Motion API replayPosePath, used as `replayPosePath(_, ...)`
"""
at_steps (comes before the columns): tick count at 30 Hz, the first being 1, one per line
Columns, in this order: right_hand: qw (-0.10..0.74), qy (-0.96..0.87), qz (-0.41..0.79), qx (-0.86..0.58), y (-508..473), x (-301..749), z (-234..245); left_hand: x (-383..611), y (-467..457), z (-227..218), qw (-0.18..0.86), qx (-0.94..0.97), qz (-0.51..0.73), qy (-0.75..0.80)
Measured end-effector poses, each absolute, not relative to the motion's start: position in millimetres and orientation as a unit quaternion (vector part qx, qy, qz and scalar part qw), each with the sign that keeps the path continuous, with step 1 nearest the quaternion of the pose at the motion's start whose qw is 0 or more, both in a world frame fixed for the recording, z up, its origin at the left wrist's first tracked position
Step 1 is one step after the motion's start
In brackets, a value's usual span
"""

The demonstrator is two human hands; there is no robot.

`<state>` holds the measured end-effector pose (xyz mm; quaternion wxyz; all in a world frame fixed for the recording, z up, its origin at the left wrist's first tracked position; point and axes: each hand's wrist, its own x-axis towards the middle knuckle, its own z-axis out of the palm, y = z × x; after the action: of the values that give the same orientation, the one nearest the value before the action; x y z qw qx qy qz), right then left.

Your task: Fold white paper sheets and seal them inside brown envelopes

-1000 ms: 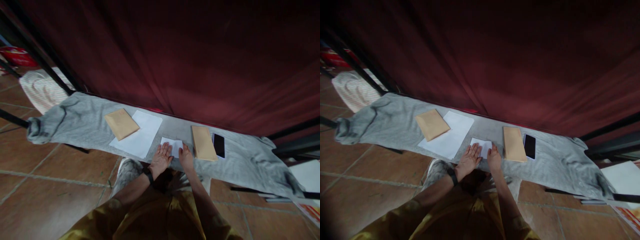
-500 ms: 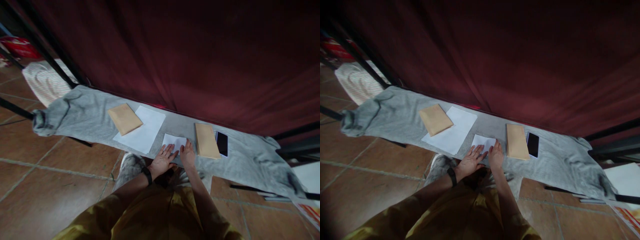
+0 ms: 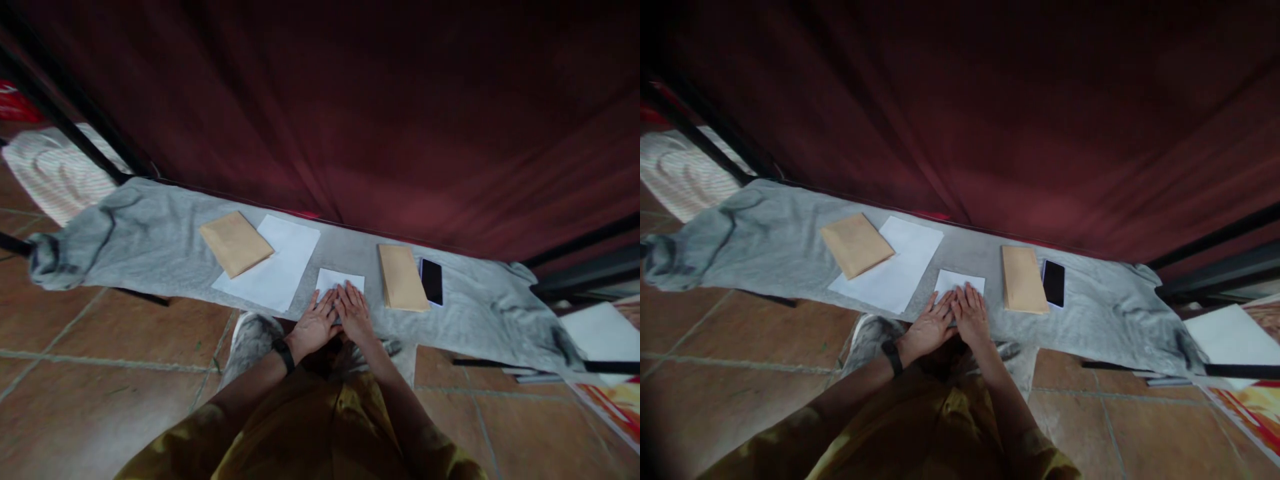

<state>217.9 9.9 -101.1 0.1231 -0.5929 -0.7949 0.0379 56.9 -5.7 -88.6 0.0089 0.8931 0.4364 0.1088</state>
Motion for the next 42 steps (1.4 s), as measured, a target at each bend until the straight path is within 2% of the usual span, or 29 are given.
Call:
replayPosePath(5,0.133,-0.778,0.01,-0.614,10,222,-105,45,-6,-90,0.007,0.887,0.132,0.442)
replayPosePath(13,0.176,-0.75,-0.058,-0.635,6,232,-117,29,-5,-89,-0.008,0.834,0.144,0.533)
replayPosePath(20,0.204,-0.739,-0.083,-0.636,7,231,-124,29,38,-70,0.015,0.809,0.161,0.565)
replayPosePath(28,0.211,-0.736,-0.081,-0.638,7,230,-125,-112,91,-43,-0.027,0.554,0.223,0.802)
replayPosePath(29,0.212,-0.736,-0.08,-0.638,7,230,-125,-126,92,-43,-0.008,0.525,0.216,0.823)
replayPosePath(33,0.207,-0.74,-0.087,-0.634,6,230,-123,-152,92,-54,0.034,0.495,0.187,0.848)
replayPosePath(42,0.218,-0.738,-0.089,-0.632,5,229,-125,-163,114,-58,0.085,0.374,0.224,0.896)
